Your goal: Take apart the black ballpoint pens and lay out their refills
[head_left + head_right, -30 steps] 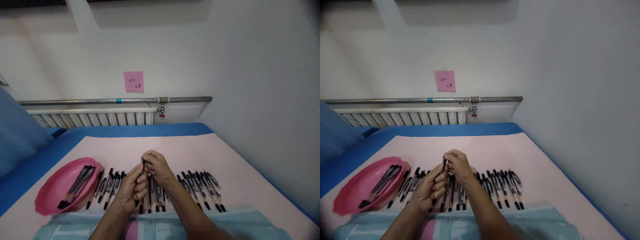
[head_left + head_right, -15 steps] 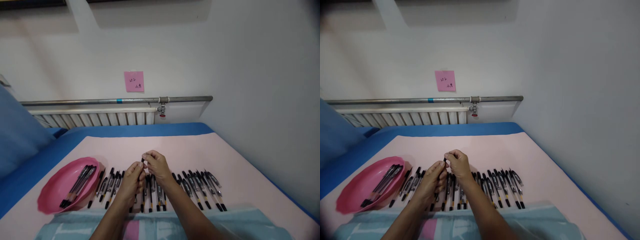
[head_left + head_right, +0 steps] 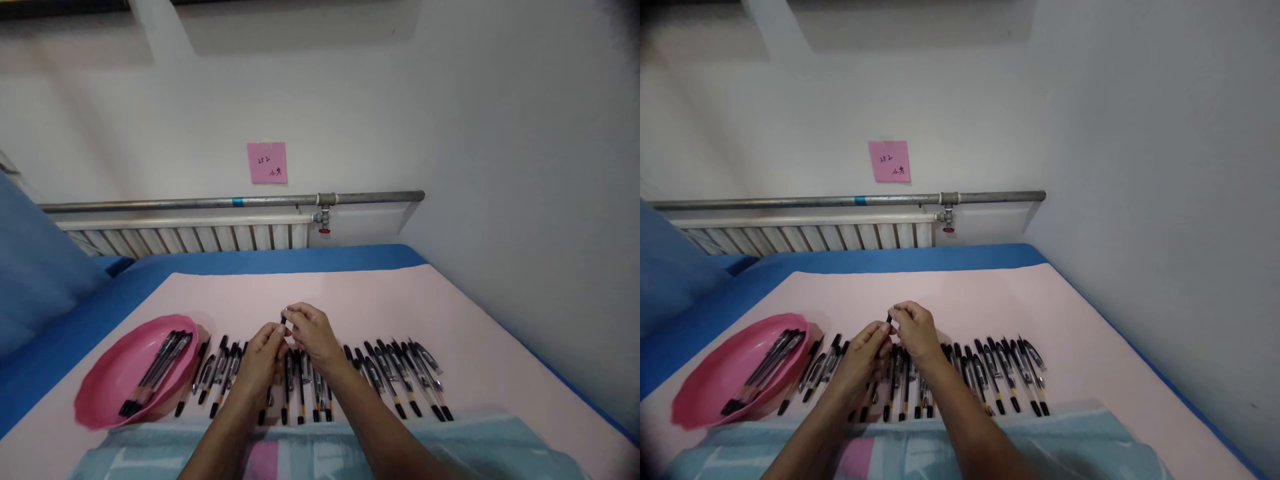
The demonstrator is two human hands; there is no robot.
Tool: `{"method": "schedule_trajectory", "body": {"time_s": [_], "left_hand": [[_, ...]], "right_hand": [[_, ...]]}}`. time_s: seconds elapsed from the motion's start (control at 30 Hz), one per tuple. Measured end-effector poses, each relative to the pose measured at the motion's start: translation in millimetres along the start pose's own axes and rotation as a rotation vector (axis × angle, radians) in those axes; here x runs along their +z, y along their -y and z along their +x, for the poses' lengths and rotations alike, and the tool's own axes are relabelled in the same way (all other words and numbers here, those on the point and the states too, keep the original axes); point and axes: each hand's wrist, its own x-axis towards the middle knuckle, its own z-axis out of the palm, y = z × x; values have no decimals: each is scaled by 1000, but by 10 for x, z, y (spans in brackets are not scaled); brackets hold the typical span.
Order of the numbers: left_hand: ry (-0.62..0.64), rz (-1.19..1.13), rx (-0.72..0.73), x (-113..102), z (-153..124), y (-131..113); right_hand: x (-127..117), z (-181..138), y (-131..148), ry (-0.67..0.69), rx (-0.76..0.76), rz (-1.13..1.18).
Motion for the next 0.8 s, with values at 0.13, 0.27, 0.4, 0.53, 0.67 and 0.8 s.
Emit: {"method": "schedule_trajectory", "body": {"time_s": [0.13, 0.27, 0.4, 0.53, 0.67, 0.8], "left_hand": [[-6, 54, 20, -12, 13, 23], [-1, 89, 35, -17, 22, 53], [-15, 101, 29, -17, 28, 40], [-17, 126, 38, -15, 24, 23], [-11, 149, 45, -15, 25, 32], [-40, 143, 25, -23, 32, 26]], "right_hand": [[5, -6, 22, -44, -38, -41], [-1, -5, 35, -54, -27, -44], [3, -16, 52, 23, 14, 3], [13, -10, 39, -62, -74, -78], [9, -9, 36, -43, -41, -47], [9, -26, 49, 49, 56, 14]]}}
